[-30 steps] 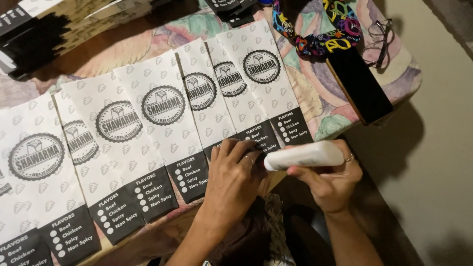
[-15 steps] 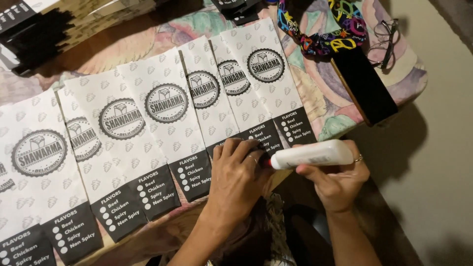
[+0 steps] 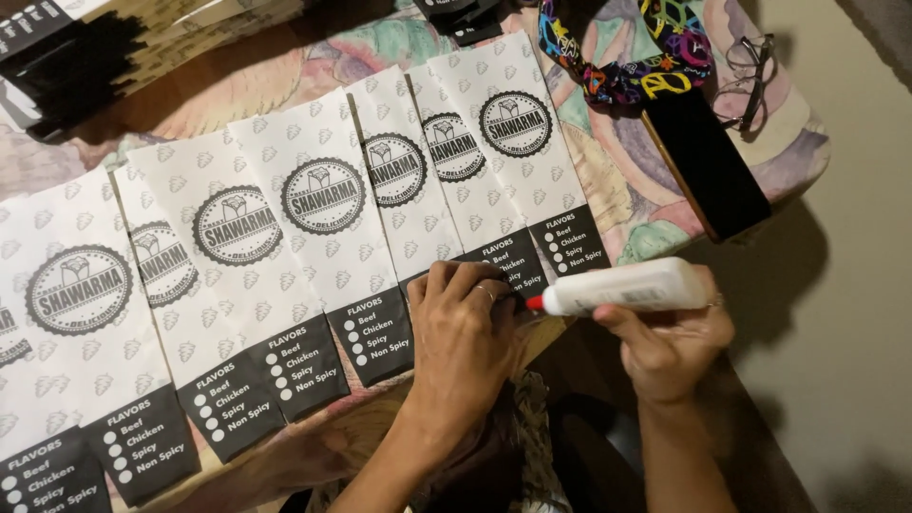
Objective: Applying glue to the side flaps of paper shawarma sleeves and folding them to seal the packaging.
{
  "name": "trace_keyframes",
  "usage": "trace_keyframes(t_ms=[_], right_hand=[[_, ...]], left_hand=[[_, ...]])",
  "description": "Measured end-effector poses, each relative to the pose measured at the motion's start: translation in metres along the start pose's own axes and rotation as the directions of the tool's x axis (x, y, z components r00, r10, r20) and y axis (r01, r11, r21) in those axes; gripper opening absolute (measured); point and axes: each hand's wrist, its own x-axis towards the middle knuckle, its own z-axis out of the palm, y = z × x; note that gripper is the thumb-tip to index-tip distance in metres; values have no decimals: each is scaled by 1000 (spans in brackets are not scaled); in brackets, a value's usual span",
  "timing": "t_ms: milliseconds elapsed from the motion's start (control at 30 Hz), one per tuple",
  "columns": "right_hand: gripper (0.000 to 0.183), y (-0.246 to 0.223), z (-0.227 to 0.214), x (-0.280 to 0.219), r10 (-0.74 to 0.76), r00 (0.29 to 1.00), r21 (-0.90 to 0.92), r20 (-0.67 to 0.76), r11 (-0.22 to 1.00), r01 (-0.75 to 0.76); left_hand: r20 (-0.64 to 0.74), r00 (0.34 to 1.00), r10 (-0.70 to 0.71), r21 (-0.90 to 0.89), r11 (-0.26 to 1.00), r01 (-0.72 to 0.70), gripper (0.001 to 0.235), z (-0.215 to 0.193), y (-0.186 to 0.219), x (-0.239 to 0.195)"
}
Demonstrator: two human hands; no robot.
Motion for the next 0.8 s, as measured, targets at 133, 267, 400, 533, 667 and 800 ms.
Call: trace_keyframes(t_ms=[133,267,400,533,667,800], right_hand=[[48,-17,14,-7,80,994,-19,75,997,-78],[51,-7,4,-2,100,995,-61,-6,993,-101],[48,4,-11,11,-20,998,-38,-53,999,18],[53,-3,7,-3,89,993,-1,-83,996,-90],[50,-11,14,-7,134,991,-19,16,991,-133],[48,10,-8,9,27,994,-20,-107,999,-29]], left_hand=[[33,999,-11,14,1000,10,11,-1,-2,-2],[45,999,28,-4,1000,-28,14,-6,-1,-2],[66,996,53,5,999,-53,20,-6,-4,-5],[63,996,62,3,998,-62,19,-6,-2,-4],[24,997,73,26,997,-74,13,-4,-3,-4],[72,993,95,30,995,-97,23,-8,-4,-5]])
